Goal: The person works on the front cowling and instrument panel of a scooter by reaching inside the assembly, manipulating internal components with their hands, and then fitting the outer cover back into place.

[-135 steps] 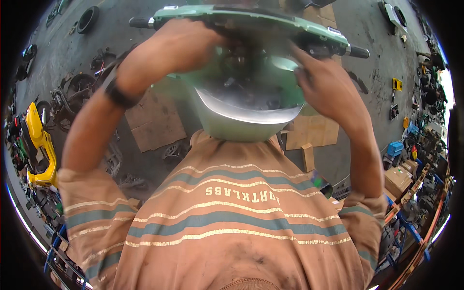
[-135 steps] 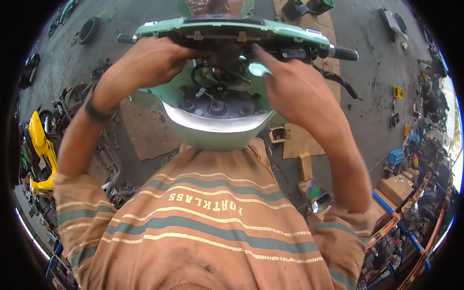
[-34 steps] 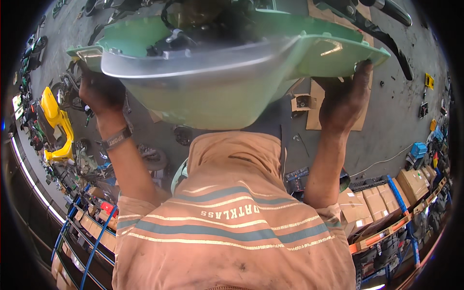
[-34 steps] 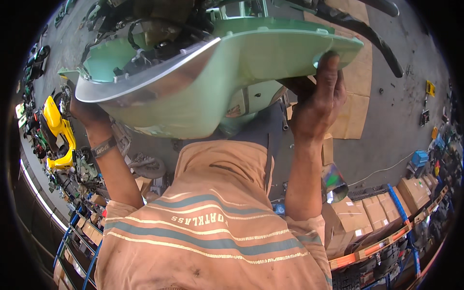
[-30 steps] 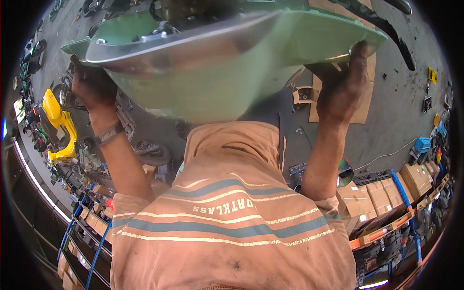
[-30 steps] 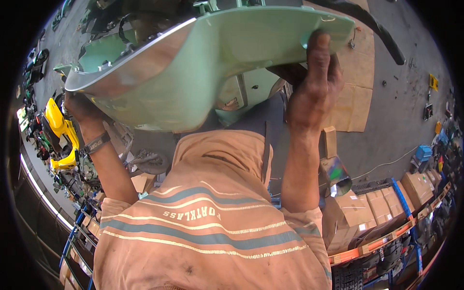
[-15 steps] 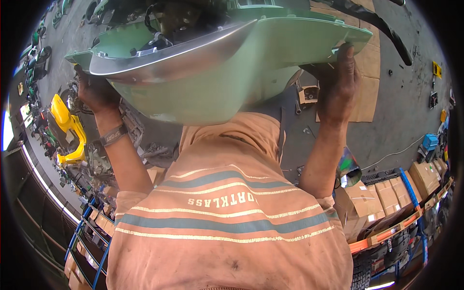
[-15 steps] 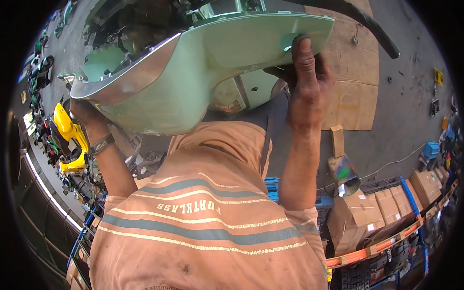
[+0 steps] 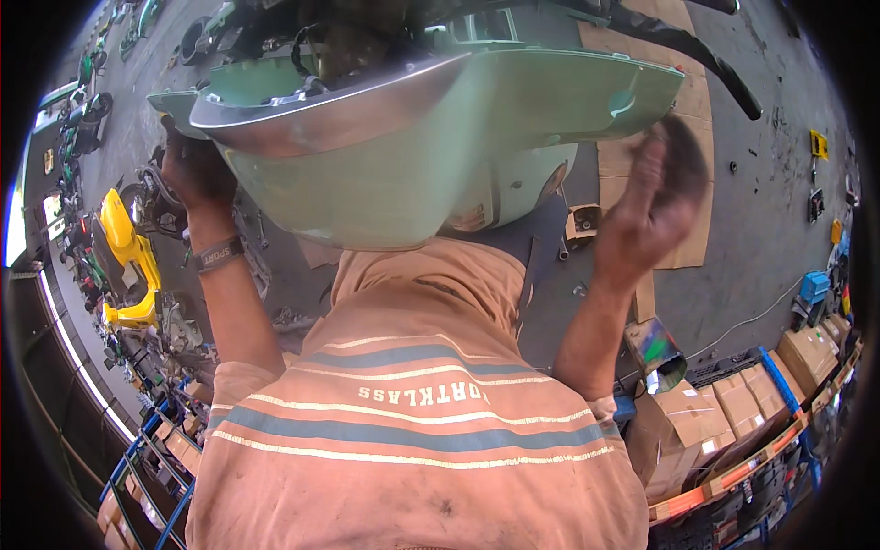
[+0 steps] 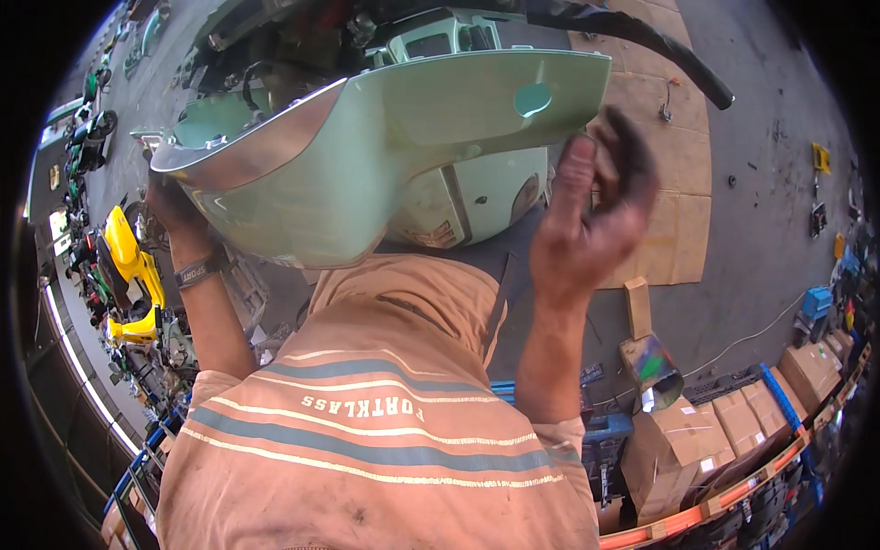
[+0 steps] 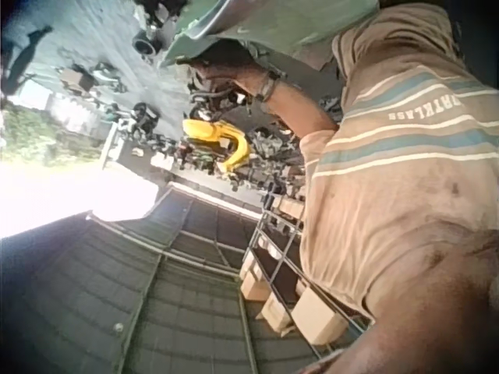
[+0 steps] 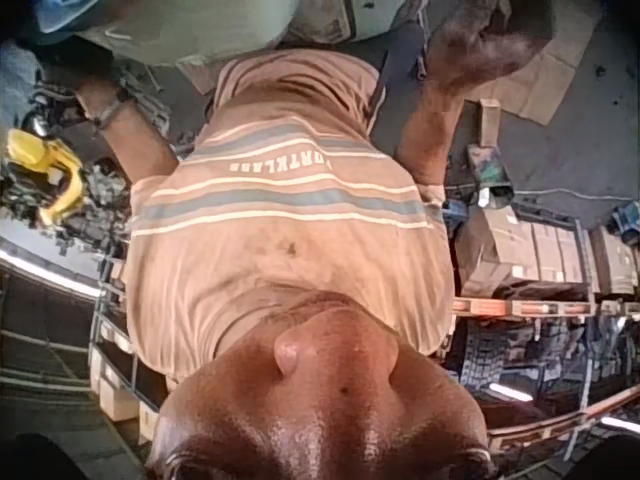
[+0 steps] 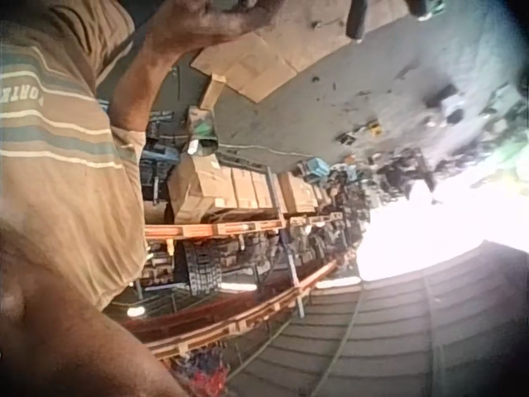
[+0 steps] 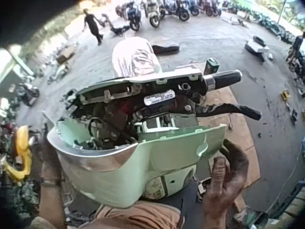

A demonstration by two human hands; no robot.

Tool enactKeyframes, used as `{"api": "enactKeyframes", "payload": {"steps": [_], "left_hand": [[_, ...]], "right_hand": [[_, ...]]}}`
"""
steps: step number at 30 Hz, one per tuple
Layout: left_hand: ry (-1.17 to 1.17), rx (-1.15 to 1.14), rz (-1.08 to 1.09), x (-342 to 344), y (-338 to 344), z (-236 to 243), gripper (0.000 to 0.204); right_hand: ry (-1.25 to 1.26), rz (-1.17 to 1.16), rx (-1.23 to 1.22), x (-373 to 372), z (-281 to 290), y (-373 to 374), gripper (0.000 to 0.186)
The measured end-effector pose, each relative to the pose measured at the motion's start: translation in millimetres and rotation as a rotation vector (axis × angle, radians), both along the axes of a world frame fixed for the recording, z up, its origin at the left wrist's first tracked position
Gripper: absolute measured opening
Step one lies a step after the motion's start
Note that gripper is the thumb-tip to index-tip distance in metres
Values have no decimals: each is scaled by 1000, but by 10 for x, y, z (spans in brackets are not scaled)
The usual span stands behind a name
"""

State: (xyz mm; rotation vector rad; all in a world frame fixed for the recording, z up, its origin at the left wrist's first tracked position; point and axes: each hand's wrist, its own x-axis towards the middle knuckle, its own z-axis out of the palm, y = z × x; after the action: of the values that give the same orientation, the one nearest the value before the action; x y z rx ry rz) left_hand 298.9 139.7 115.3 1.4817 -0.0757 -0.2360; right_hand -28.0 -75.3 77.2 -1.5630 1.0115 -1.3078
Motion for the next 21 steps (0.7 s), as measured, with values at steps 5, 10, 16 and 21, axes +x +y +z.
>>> {"api": "enactKeyframes", "payload": {"steps": [5,10,16,21], "left_hand": [[96,-168,48,-75,-112,13,50],[241,-341,-278,170,120,-195,46],[-310,-36,-426,161,149,-413,46],[105,-269,-389,180,127,-323,48]], "right_hand": [[541,410,-697,58,831,-253,36],[1191,966,-501,577,1279,-566,36],[1634,1274,-102,1282,1339,-644,40],[1684,1276,63,1425,1278,-620,37]]}}
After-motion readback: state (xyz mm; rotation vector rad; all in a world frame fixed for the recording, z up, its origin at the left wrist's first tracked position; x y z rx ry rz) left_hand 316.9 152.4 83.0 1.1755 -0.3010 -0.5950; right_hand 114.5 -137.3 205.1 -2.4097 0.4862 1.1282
